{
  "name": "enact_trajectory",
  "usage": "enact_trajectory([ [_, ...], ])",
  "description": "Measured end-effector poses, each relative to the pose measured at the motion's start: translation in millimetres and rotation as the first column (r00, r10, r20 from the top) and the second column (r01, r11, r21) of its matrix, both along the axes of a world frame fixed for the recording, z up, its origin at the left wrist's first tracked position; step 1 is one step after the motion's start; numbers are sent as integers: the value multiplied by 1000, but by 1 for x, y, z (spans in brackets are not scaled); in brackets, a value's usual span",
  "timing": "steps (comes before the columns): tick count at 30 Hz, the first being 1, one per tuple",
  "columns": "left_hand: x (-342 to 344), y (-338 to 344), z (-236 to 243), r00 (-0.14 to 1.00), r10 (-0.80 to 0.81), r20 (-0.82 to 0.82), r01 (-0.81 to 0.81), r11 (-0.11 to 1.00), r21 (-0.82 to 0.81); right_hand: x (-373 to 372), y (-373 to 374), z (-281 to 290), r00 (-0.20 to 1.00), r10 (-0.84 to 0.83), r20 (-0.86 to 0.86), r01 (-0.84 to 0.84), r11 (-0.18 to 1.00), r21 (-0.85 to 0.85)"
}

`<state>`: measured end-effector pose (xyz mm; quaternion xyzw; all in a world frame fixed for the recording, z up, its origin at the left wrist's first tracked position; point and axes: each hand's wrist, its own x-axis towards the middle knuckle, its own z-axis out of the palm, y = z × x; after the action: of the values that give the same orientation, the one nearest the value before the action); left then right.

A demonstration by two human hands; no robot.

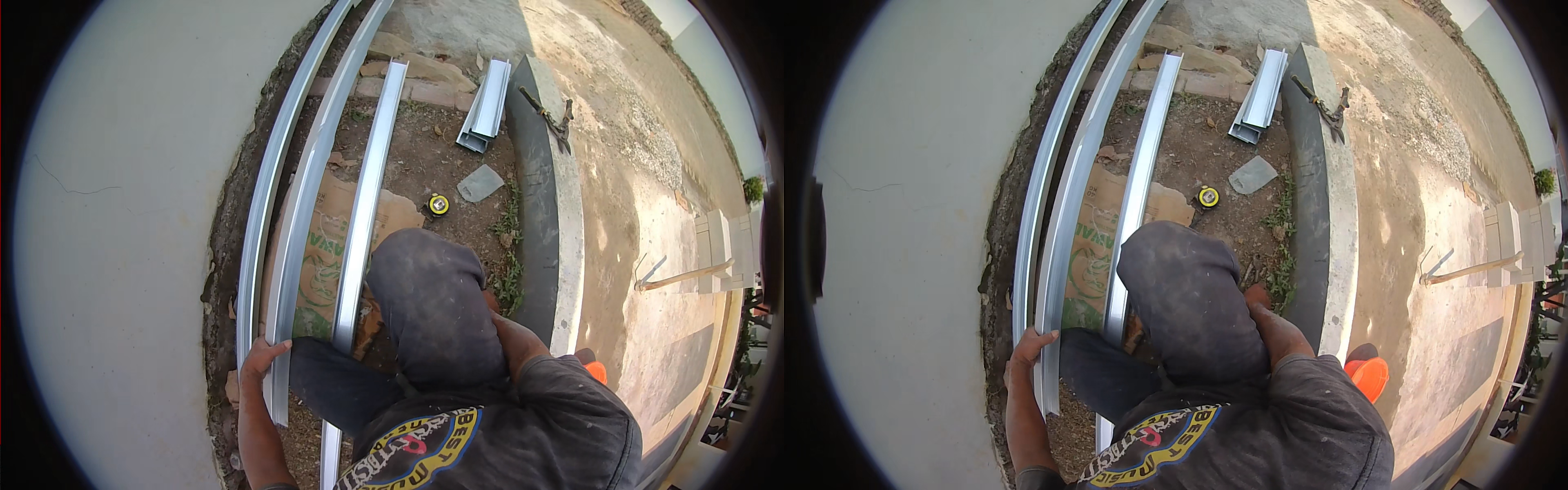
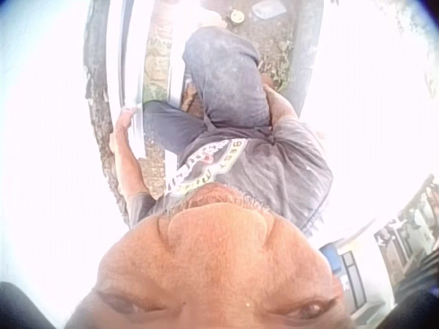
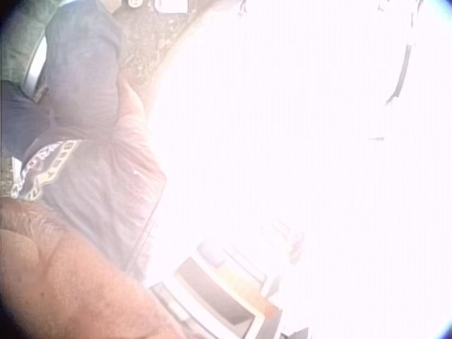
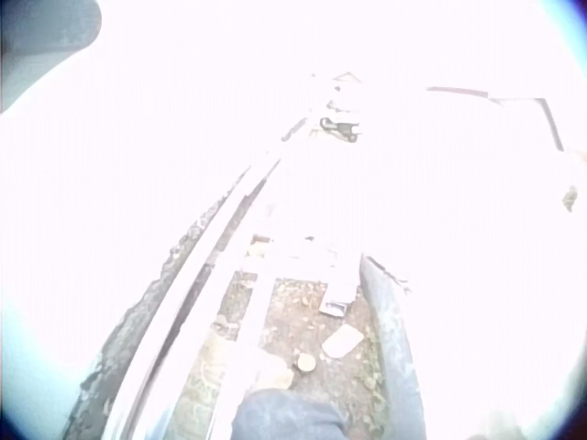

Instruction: Measure and mark aluminum profiles for cutting.

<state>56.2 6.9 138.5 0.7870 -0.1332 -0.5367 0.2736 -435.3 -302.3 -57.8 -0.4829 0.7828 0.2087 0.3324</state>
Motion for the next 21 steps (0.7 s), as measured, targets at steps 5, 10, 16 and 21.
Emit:
enact_trajectory([
  [5,-12,-6,18,999,0,36,-2,998,62,-23,-3,-52,998,-70,-5,69,994,-82],
  [10,-12,-2,28,1000,-3,15,3,1000,11,-23,-27,24,939,3,343,82,969,-234],
  [16,15,2,-11,1000,-9,1,9,1000,6,49,-81,230,511,13,860,350,910,-221],
  [21,22,-5,-12,973,86,-216,-95,995,-29,135,-88,399,362,453,815,274,784,-558],
])
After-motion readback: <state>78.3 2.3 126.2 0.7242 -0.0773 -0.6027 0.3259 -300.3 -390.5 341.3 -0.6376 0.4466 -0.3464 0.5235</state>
